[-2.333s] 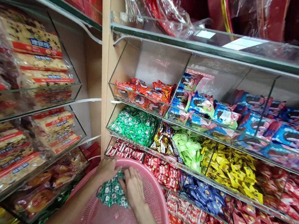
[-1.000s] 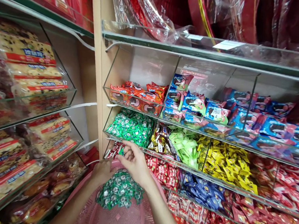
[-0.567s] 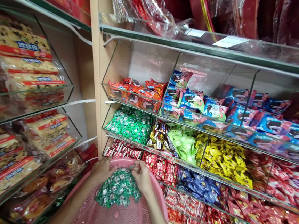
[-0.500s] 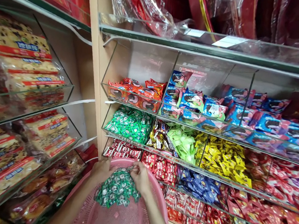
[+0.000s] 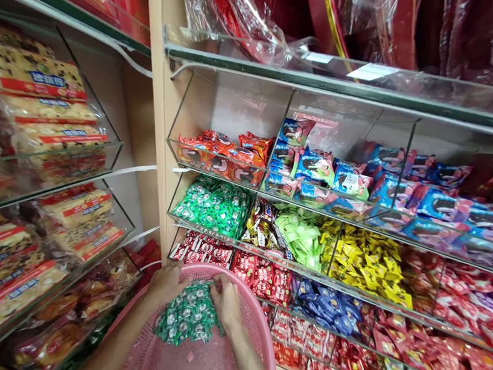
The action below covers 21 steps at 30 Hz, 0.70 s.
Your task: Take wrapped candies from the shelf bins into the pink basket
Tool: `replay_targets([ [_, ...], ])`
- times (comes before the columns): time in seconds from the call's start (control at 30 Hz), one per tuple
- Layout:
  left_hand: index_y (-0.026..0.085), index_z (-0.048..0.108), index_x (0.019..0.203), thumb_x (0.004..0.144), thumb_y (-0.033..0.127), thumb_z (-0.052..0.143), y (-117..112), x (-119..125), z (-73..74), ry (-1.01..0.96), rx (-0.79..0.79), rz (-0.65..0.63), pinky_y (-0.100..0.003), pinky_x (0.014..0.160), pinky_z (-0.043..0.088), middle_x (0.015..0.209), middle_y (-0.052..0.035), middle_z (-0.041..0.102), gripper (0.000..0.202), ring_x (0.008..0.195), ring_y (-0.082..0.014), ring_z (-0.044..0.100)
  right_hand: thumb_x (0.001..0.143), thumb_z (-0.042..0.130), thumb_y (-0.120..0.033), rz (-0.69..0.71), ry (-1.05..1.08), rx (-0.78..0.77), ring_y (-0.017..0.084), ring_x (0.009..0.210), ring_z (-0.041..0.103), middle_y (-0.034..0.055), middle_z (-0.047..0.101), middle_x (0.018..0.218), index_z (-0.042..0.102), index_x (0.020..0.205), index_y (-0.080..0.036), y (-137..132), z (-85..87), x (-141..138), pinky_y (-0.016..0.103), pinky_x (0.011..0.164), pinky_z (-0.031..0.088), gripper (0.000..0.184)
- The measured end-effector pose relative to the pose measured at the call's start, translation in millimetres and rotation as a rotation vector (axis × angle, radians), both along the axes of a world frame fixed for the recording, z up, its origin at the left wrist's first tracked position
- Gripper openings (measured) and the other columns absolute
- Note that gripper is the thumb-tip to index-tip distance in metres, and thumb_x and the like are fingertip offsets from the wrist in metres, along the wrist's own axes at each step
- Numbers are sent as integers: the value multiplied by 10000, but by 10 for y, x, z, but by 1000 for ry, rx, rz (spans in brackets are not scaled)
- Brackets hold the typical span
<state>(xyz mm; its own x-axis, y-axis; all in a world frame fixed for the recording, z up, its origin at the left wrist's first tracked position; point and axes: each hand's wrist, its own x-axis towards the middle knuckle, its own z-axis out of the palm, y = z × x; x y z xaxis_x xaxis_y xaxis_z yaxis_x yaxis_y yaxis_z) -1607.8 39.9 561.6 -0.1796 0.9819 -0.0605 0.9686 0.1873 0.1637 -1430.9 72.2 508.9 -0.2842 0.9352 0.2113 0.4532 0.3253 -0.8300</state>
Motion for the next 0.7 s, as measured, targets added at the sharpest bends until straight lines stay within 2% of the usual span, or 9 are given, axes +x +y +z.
replay_targets([
  [0.17,84,496,1195,828,410,406,13,6,-7,10,1,2,-328,865,415,1103,-142,610,499,1042,-247,544,788,454,-239,-21,-132,49,175,599,564,6,597,665,558,909,-193,-37,22,19,246,541,394,166],
  [0.4,89,514,1167,825,407,408,45,19,14,25,-11,-13,-357,831,427,1071,-160,619,479,1021,-270,556,787,472,-161,-108,-387,141,209,783,602,60,640,864,536,1027,-198,-59,-4,52,258,624,400,251],
  [0.57,90,505,1176,832,407,409,60,21,29,34,-24,-19,-347,850,419,1086,-155,613,477,1034,-257,549,839,436,-190,-156,-576,167,225,755,609,82,637,853,503,1090,-176,-48,-35,58,268,589,375,260],
  [0.7,102,515,1151,827,411,413,60,14,12,23,-6,-28,-343,831,426,1088,-150,613,460,1028,-254,552,830,423,-158,-178,-641,185,227,714,610,80,639,824,506,1079,-175,-58,-7,65,271,557,365,263],
])
